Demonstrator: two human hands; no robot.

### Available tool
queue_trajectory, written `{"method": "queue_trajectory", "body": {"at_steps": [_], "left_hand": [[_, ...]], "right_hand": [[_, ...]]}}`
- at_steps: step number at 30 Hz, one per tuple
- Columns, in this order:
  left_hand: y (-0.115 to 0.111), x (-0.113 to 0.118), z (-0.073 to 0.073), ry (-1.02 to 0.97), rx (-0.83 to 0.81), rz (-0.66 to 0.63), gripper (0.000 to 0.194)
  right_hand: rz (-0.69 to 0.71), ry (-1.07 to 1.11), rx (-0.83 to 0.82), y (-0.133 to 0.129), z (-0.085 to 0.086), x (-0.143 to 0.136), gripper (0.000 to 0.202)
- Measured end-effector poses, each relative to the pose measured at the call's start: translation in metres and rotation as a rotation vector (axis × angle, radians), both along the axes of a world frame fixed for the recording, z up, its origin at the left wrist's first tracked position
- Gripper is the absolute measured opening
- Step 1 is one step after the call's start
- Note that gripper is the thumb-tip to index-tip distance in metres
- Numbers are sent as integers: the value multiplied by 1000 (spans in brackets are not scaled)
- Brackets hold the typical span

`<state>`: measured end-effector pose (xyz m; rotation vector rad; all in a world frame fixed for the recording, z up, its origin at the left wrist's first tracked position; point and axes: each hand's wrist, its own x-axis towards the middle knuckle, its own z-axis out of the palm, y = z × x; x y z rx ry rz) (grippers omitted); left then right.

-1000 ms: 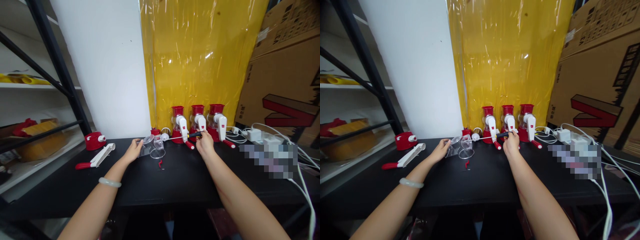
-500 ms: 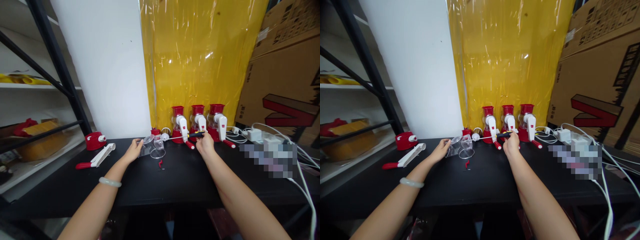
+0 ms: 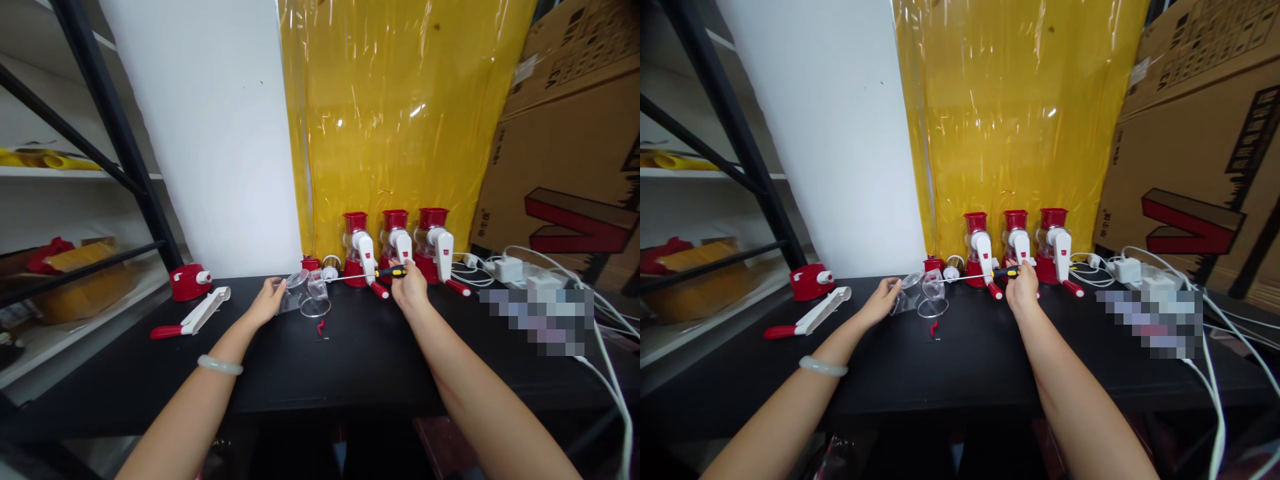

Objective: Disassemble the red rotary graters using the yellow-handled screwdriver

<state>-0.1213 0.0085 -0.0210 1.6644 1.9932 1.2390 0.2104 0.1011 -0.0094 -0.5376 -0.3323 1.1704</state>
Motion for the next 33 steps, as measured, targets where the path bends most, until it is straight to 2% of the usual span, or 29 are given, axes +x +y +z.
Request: {"method": "queue_trajectory", "body": {"at_steps": [8, 12, 15, 24, 33], "left_hand": [[-1, 1, 2, 19, 2, 6, 56], [-2, 1, 2, 38, -8, 13, 58], [-2, 1, 1, 23, -18, 13, 58], [-1, 1, 2, 23, -19, 15, 56], [0, 1, 0, 6, -10, 13, 56]], "right_hand": [[-28, 86, 25, -3, 5, -2, 17], [10, 141, 41, -3, 8, 0, 22], [26, 157, 36, 0, 5, 3, 17], [23, 5, -71, 0, -5, 3, 8], [-17, -18, 69, -3, -1, -2, 21]]}}
